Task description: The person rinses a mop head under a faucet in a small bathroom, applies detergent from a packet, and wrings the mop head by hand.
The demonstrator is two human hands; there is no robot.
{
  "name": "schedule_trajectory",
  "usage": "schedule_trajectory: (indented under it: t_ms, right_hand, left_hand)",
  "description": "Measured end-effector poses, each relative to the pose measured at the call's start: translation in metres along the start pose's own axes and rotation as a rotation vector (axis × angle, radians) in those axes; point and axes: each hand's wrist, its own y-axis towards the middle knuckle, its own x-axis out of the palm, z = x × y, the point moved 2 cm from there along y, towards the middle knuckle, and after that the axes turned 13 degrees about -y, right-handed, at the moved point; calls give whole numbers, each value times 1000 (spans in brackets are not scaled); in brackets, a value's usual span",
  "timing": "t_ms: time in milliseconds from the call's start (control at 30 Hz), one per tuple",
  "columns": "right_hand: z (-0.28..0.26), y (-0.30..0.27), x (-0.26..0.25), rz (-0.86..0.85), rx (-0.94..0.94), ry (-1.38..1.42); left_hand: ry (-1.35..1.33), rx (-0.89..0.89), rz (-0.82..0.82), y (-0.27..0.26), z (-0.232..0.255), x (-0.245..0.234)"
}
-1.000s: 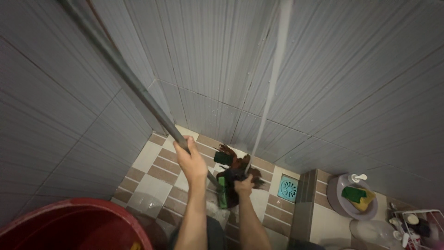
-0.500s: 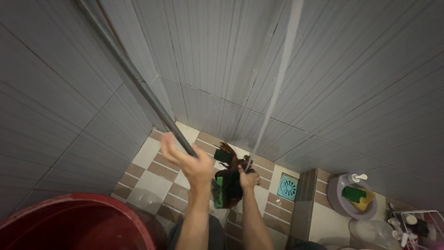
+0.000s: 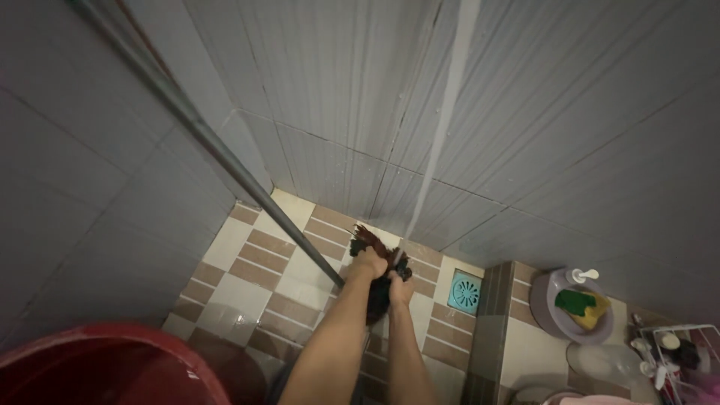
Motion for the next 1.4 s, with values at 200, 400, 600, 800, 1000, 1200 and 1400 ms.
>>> schedule_trajectory:
  t_ms: [200, 400, 600, 800, 1000, 1200, 1400]
  right_hand:
    - [11, 5, 15, -309, -7, 575]
    - [35, -7, 10, -477, 307, 918]
    - [37, -9, 23, -598, 401, 764]
    - [16, 16, 36, -568, 304, 725]
    - [11, 16, 45, -208, -20, 683]
    - [4, -2, 23, -300, 177, 837]
    - [19, 8, 28, -402, 119, 643]
  left_hand:
    - [85, 119, -69, 68, -15, 30]
    - [-62, 149, 116, 109, -58, 37]
    - [-222, 88, 21, 130, -71, 37]
    - [-154, 120, -114, 104, -56, 32]
    - [15, 204, 47, 88, -44, 44]
    - [-105, 233, 219, 128, -48, 55]
    - [-312, 110, 332, 106, -26, 59]
